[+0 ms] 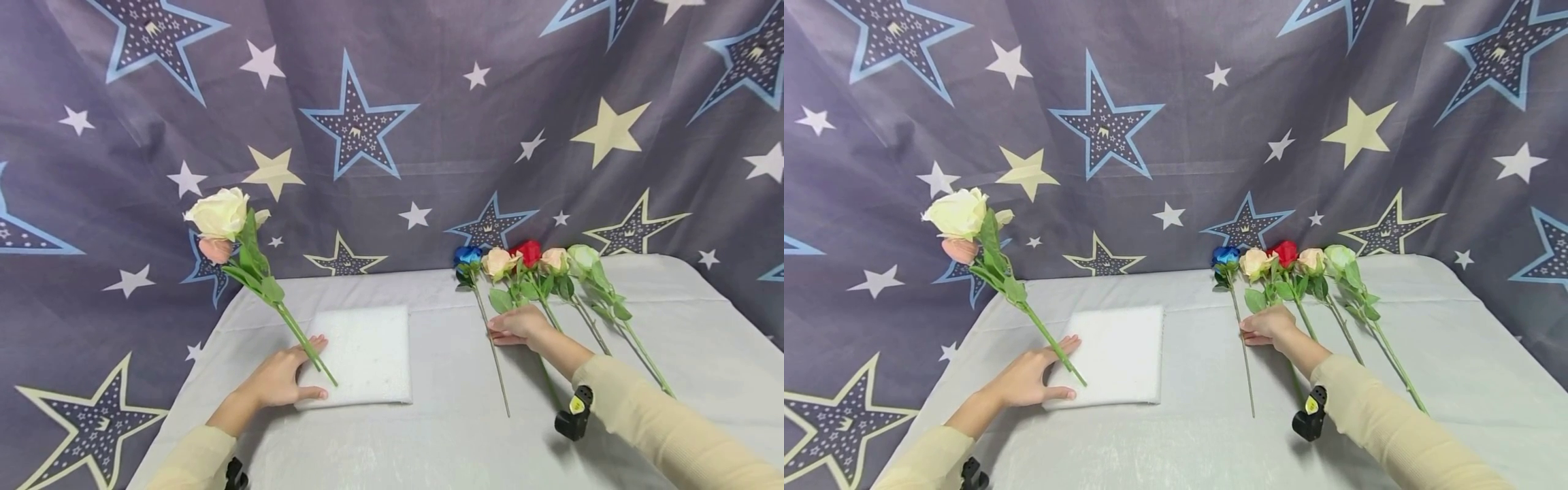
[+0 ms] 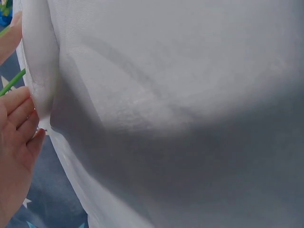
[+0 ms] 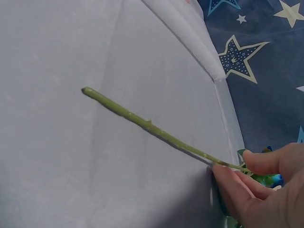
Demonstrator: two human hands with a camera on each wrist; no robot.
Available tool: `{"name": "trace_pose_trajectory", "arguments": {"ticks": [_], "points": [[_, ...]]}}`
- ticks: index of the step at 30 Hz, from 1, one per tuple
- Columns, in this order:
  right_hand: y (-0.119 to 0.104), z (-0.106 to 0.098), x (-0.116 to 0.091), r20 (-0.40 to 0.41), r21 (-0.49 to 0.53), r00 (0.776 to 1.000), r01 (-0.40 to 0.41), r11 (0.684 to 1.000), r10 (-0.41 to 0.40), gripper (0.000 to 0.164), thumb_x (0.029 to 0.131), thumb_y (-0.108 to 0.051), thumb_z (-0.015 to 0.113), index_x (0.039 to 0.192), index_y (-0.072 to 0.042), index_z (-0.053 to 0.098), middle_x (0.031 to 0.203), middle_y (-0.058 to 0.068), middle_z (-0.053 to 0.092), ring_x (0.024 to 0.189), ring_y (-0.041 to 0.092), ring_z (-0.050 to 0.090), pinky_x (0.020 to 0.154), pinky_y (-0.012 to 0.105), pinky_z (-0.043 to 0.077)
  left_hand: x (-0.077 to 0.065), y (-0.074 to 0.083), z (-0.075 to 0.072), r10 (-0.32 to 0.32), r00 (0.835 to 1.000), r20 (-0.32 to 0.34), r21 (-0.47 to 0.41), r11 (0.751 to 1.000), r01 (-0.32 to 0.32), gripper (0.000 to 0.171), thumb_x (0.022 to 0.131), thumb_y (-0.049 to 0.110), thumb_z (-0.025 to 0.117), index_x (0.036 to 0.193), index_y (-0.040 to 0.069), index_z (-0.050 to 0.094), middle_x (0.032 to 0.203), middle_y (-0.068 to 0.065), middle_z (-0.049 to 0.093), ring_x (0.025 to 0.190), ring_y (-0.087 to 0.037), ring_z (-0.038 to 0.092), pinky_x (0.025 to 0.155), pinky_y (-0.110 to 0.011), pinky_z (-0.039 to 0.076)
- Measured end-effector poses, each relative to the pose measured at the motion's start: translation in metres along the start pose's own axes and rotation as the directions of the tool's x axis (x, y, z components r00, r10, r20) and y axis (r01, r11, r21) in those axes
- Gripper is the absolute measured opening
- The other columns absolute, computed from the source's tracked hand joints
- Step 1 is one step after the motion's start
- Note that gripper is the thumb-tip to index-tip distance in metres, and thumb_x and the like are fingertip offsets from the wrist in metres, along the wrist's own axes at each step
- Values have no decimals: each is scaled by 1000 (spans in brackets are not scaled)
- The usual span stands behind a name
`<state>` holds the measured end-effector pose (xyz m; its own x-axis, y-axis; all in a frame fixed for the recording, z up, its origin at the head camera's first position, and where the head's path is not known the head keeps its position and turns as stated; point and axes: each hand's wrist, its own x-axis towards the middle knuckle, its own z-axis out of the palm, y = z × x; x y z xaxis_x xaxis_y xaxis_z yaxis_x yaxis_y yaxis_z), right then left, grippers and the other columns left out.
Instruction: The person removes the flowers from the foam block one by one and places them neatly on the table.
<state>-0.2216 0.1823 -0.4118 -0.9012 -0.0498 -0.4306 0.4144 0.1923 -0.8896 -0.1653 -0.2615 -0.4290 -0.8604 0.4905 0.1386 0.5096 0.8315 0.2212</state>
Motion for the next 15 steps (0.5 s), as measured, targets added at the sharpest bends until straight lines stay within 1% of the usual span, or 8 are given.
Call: {"name": "trace_pose_trajectory", "arguments": {"ticks": [2,4,8,10,13,15], "points": [[-1,0,-1,-5,-12,1000,5,1000,-6,39,88,0,59,120,20,50,98,23,69,75,17,70,82,35,58,0,1,0,12,1000,-11,4,1000,-12,90,68,57,73,136,5,48,136,-16,52,121,-38,53,102,-51,42],[-3,0,-3,-14,-26,1000,3,1000,-4,38,88,-1,58,120,18,51,107,25,67,77,16,71,82,34,57,0,1,0,8,1000,-8,5,1000,-8,90,68,58,73,136,5,48,136,-17,52,121,-38,52,102,-51,42],[-8,-1,-5,-47,-78,999,-6,997,2,38,88,-4,59,121,14,54,117,24,63,73,9,69,79,28,58,0,2,-1,-12,1000,14,7,1000,12,90,69,58,72,137,5,47,136,-18,52,122,-38,52,102,-51,42],[-9,-1,-5,-52,-81,999,-5,997,1,38,89,-5,59,122,12,54,122,24,60,73,6,68,79,26,58,0,2,-1,-18,1000,20,4,1000,18,90,69,58,72,137,5,47,136,-18,51,122,-38,51,103,-51,42],[-12,-3,-7,-34,-57,999,7,998,-9,41,88,-6,60,125,11,52,125,23,59,75,6,68,81,24,57,0,1,-1,-18,1000,22,-3,1000,18,90,68,58,73,138,6,47,137,-16,51,123,-37,51,104,-51,41],[-13,-4,-8,-7,-29,999,32,999,-32,42,88,-6,62,125,12,52,121,23,61,78,8,69,80,24,57,0,1,-1,-15,1000,21,-9,1000,15,90,68,58,73,138,7,47,138,-15,50,124,-37,50,104,-51,40]]}}
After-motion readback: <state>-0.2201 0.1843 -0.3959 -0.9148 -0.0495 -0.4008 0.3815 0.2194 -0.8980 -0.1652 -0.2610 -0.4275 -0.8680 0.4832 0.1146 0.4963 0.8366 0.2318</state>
